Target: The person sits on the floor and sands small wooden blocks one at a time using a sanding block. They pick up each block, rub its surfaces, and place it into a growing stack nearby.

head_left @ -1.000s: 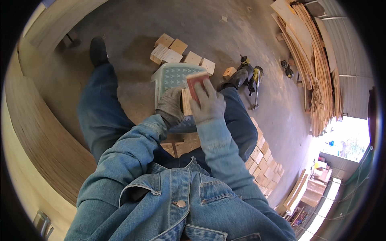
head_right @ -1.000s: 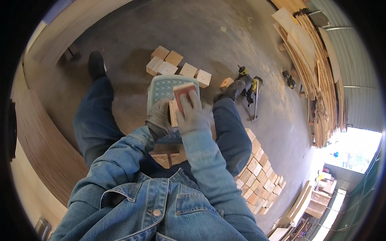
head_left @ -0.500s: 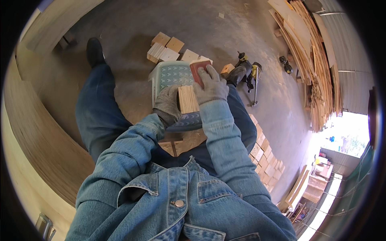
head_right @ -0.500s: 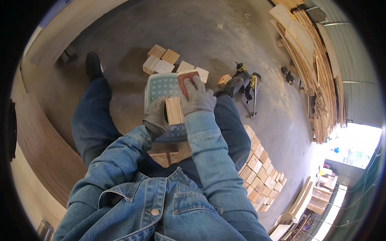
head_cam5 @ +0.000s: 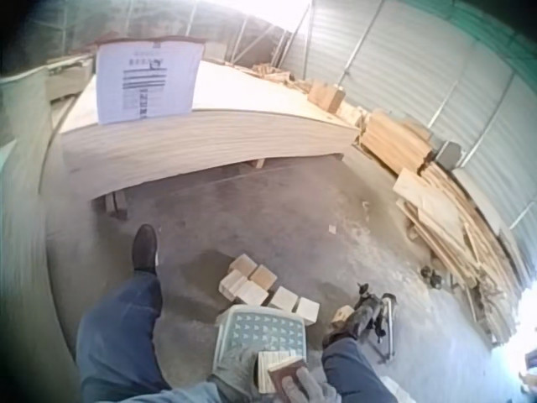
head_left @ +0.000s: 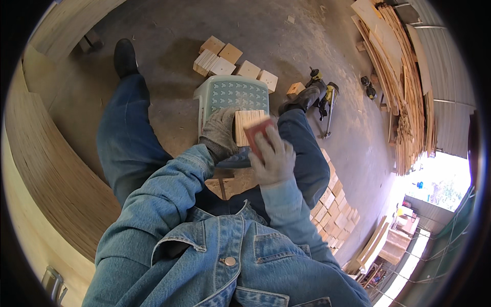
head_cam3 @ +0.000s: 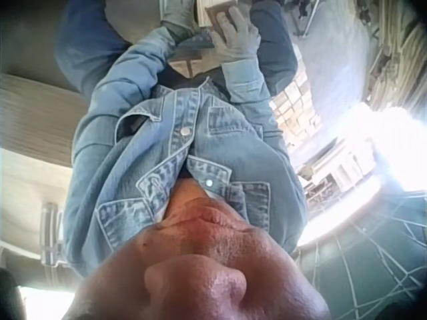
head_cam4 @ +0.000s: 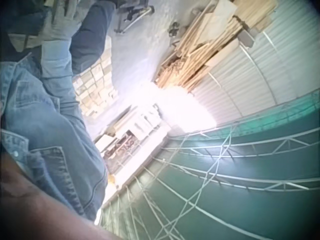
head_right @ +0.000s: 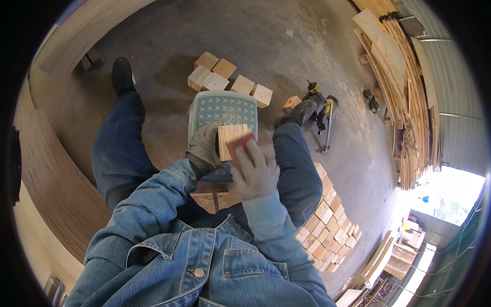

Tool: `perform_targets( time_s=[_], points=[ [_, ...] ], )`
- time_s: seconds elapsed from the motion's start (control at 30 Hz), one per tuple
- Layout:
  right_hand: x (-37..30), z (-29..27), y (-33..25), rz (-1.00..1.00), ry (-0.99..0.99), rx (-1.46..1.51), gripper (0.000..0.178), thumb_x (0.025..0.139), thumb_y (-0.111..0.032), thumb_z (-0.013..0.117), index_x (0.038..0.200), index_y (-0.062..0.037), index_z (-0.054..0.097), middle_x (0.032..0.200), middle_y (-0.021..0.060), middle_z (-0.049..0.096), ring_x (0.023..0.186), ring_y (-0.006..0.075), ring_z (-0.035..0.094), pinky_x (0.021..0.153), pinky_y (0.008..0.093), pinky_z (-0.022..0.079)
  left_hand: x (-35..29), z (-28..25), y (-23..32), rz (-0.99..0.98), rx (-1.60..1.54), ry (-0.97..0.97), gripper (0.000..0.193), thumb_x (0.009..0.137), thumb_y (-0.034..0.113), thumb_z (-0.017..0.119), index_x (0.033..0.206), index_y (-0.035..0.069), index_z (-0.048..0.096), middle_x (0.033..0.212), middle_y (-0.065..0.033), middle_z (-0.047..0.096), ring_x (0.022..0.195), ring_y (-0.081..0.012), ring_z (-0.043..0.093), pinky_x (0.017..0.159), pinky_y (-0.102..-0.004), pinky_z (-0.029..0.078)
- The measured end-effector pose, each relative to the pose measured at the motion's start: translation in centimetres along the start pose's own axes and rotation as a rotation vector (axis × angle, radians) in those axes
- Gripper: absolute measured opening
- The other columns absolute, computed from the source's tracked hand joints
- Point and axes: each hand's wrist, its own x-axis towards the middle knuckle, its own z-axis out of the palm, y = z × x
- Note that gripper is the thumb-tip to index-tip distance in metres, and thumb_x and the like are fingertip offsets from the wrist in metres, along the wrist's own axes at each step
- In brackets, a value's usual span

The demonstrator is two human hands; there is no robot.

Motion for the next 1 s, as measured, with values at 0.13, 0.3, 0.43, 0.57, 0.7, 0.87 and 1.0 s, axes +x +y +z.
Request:
perform_targets(
  time_s=[0.13, 0.3, 0.43, 0.57, 0.7, 0.87, 1.0],
  points=[
    [10.8, 1.0, 0.5, 0.033, 0.007, -0.029, 0.06, 0.08, -0.035, 0.08, 0.138, -0.0276, 0.071, 0.151, 0.004, 0.06, 0.115, 0.0387, 0.065, 0.1, 0.0535, 0.052, 0.0, 1.8, -3.1, 0.004, -0.058, 0.034, 0.092, 0.072, 0.049, 0.085, 0.147, 0.014, 0.045, 0.14, -0.0175, 0.052, 0.136, -0.0364, 0.05, 0.123, -0.0489, 0.034],
    [16.9, -2.5, 2.5, 0.188, -0.173, 0.059, 0.061, 0.08, -0.035, 0.084, 0.138, -0.0184, 0.072, 0.152, 0.0113, 0.061, 0.132, 0.0347, 0.063, 0.116, 0.0417, 0.048, 0.4, 0.5, -1.0, 0.11, 0.01, 0.142, 0.093, 0.064, 0.046, 0.093, 0.139, 0.012, 0.051, 0.13, -0.0186, 0.057, 0.124, -0.0382, 0.057, 0.112, -0.0497, 0.046],
    [12.9, -5.4, 3.2, 0.114, -0.291, 0.173, 0.061, 0.079, -0.029, 0.086, 0.136, -0.0121, 0.073, 0.151, 0.0154, 0.061, 0.133, 0.0341, 0.062, 0.117, 0.0417, 0.048, 0.1, -0.4, -0.3, 0.096, -0.055, 0.078, 0.096, 0.064, 0.05, 0.092, 0.141, 0.012, 0.05, 0.131, -0.0174, 0.056, 0.124, -0.0382, 0.057, 0.113, -0.0503, 0.045],
    [11.1, -5.4, 2.8, 0.076, -0.367, 0.174, 0.059, 0.079, -0.027, 0.086, 0.134, -0.0106, 0.074, 0.149, 0.0159, 0.063, 0.133, 0.0362, 0.062, 0.115, 0.0429, 0.049, -0.2, 0.0, -0.8, 0.078, 0.028, 0.094, 0.1, 0.064, 0.052, 0.092, 0.144, 0.012, 0.048, 0.133, -0.0176, 0.055, 0.125, -0.0383, 0.056, 0.114, -0.0505, 0.044],
    [13.3, -4.5, 3.0, 0.026, -0.436, 0.009, 0.054, 0.083, -0.038, 0.077, 0.135, -0.0217, 0.074, 0.152, 0.0064, 0.062, 0.125, 0.0334, 0.067, 0.109, 0.043, 0.053, 0.0, -0.2, -0.3, 0.067, 0.045, 0.079, 0.1, 0.064, 0.052, 0.092, 0.145, 0.012, 0.047, 0.135, -0.018, 0.053, 0.128, -0.0384, 0.054, 0.116, -0.0507, 0.042],
    [18.0, -4.2, 1.3, 0.055, -0.538, -0.175, 0.054, 0.085, -0.039, 0.074, 0.137, -0.0237, 0.071, 0.148, 0.0048, 0.064, 0.128, 0.032, 0.066, 0.11, 0.0432, 0.053, 0.4, -0.4, -0.2, 0.043, -0.033, 0.06, 0.099, 0.065, 0.052, 0.092, 0.144, 0.012, 0.048, 0.132, -0.0176, 0.055, 0.128, -0.0383, 0.054, 0.116, -0.0497, 0.042],
    [16.8, -5.8, 1.9, -0.01, -0.494, -0.082, 0.056, 0.085, -0.039, 0.076, 0.137, -0.0199, 0.071, 0.146, 0.0048, 0.065, 0.129, 0.0307, 0.066, 0.111, 0.0424, 0.052, -0.1, 0.1, -1.0, 0.069, 0.031, 0.079, 0.094, 0.066, 0.05, 0.092, 0.142, 0.012, 0.051, 0.128, -0.0174, 0.057, 0.124, -0.0375, 0.056, 0.115, -0.0477, 0.043]
  ],
)
